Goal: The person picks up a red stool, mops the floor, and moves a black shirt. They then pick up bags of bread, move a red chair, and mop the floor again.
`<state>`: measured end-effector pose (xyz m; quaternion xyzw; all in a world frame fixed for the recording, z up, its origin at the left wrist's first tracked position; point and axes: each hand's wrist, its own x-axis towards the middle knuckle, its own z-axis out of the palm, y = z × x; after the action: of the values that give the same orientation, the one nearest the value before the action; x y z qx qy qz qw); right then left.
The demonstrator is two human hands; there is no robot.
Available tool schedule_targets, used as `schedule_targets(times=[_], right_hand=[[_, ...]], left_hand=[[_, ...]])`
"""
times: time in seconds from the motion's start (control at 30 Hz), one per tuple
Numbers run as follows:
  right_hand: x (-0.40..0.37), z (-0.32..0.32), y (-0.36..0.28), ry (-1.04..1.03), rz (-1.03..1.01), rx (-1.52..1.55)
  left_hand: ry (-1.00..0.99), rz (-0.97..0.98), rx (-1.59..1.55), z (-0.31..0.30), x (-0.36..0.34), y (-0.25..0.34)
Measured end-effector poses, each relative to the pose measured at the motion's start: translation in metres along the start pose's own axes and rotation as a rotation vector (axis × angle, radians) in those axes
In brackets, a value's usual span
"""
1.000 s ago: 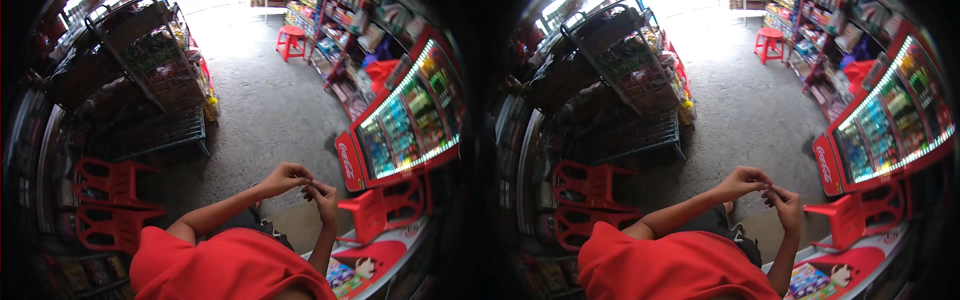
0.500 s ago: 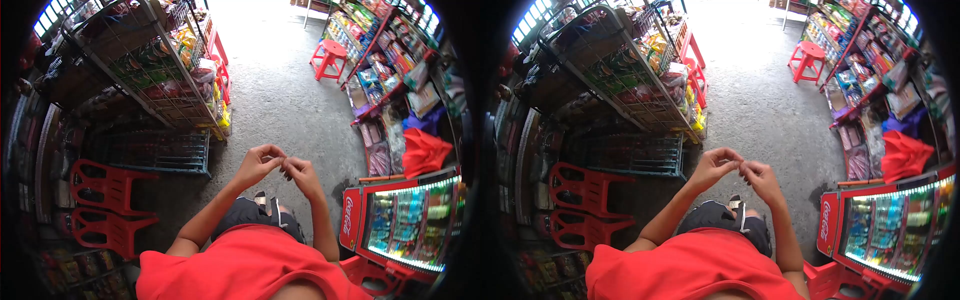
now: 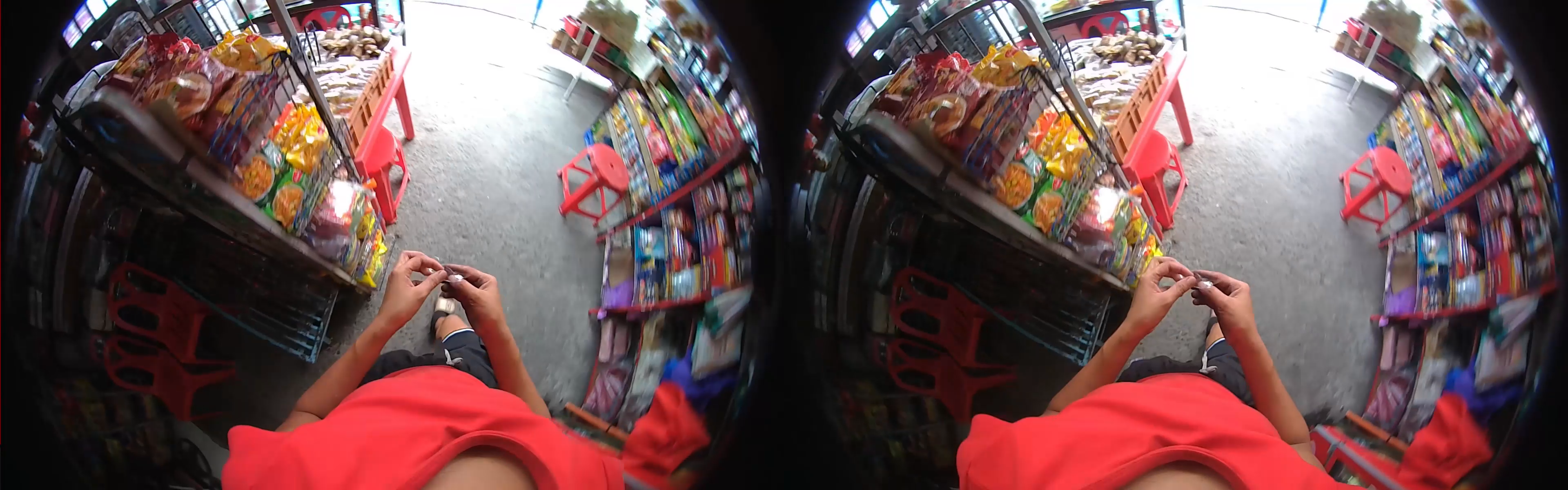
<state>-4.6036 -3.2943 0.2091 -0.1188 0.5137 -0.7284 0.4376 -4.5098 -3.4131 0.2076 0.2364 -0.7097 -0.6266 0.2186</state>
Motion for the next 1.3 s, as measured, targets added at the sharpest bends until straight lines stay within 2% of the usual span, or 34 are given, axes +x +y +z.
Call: schedule_targets(times=[0.07, 0.13, 0.2, 0.23, 0.37, 0.47, 0.57, 0.63, 0.7, 0.73, 0.8, 0.87, 0.93, 0.97, 1.0, 1.07, 1.13, 1.2, 1.23, 1.27, 1.3], right_hand=[[0.056, -0.008, -0.029, -0.11, 0.02, -0.055], [0.106, -0.005, -0.069, -0.219, 0.035, -0.056], [0.159, -0.003, -0.096, -0.3, 0.128, -0.049], [0.184, 0.001, -0.104, -0.342, 0.142, -0.056], [0.281, 0.012, -0.118, -0.451, 0.164, -0.075], [0.35, 0.02, -0.127, -0.404, 0.148, -0.095], [0.421, 0.032, -0.137, -0.358, 0.261, 0.018], [0.464, 0.043, -0.154, -0.429, 0.285, -0.001], [0.513, 0.059, -0.166, -0.509, 0.244, -0.085], [0.538, 0.064, -0.169, -0.524, 0.267, -0.092], [0.595, 0.076, -0.171, -0.599, 0.178, -0.336], [0.645, 0.094, -0.17, -0.632, 0.206, -0.341], [0.693, 0.114, -0.165, -0.706, 0.288, -0.365], [0.717, 0.122, -0.156, -0.712, 0.337, -0.377], [0.74, 0.132, -0.15, -0.796, 0.355, -0.426], [0.781, 0.157, -0.139, -0.972, 0.462, -0.426], [0.815, 0.186, -0.144, -1.065, 0.546, -0.447], [0.862, 0.215, -0.152, -1.372, 0.429, -0.653], [0.884, 0.231, -0.156, -1.417, 0.408, -0.751], [0.904, 0.252, -0.16, -1.411, 0.059, -0.831], [0.923, 0.272, -0.161, -1.385, -0.29, -0.886]], left_hand=[[-0.039, -0.089, -0.128, -0.004, 0.053, 0.014], [-0.063, -0.012, -0.241, -0.007, 0.103, 0.025], [0.04, 0.005, -0.141, -0.013, 0.146, 0.041], [0.102, 0.09, -0.115, -0.019, 0.169, 0.035], [0.368, 0.015, -0.05, -0.037, 0.254, 0.027], [0.452, -0.027, -0.058, -0.05, 0.324, 0.003], [0.45, 0.133, 0.187, -0.073, 0.395, 0.002], [0.48, 0.151, 0.264, -0.09, 0.435, 0.005], [0.417, 0.198, 0.272, -0.105, 0.474, 0.0], [0.44, 0.181, 0.271, -0.108, 0.489, 0.002], [0.52, 0.139, 0.258, -0.119, 0.52, 0.008], [0.565, 0.142, 0.335, -0.132, 0.547, 0.001], [0.7, 0.163, 0.444, -0.147, 0.573, -0.011], [0.752, 0.096, 0.398, -0.157, 0.586, -0.014], [0.83, 0.007, 0.223, -0.162, 0.599, -0.013], [0.949, -0.032, 0.464, -0.185, 0.625, -0.024], [1.13, -0.06, 0.282, -0.202, 0.653, -0.037], [1.311, -0.089, 0.112, -0.216, 0.672, -0.041], [1.403, -0.142, -0.006, -0.22, 0.681, -0.035], [1.467, -0.04, -0.024, -0.225, 0.686, -0.039], [1.505, -0.065, -0.007, -0.228, 0.686, -0.041]])
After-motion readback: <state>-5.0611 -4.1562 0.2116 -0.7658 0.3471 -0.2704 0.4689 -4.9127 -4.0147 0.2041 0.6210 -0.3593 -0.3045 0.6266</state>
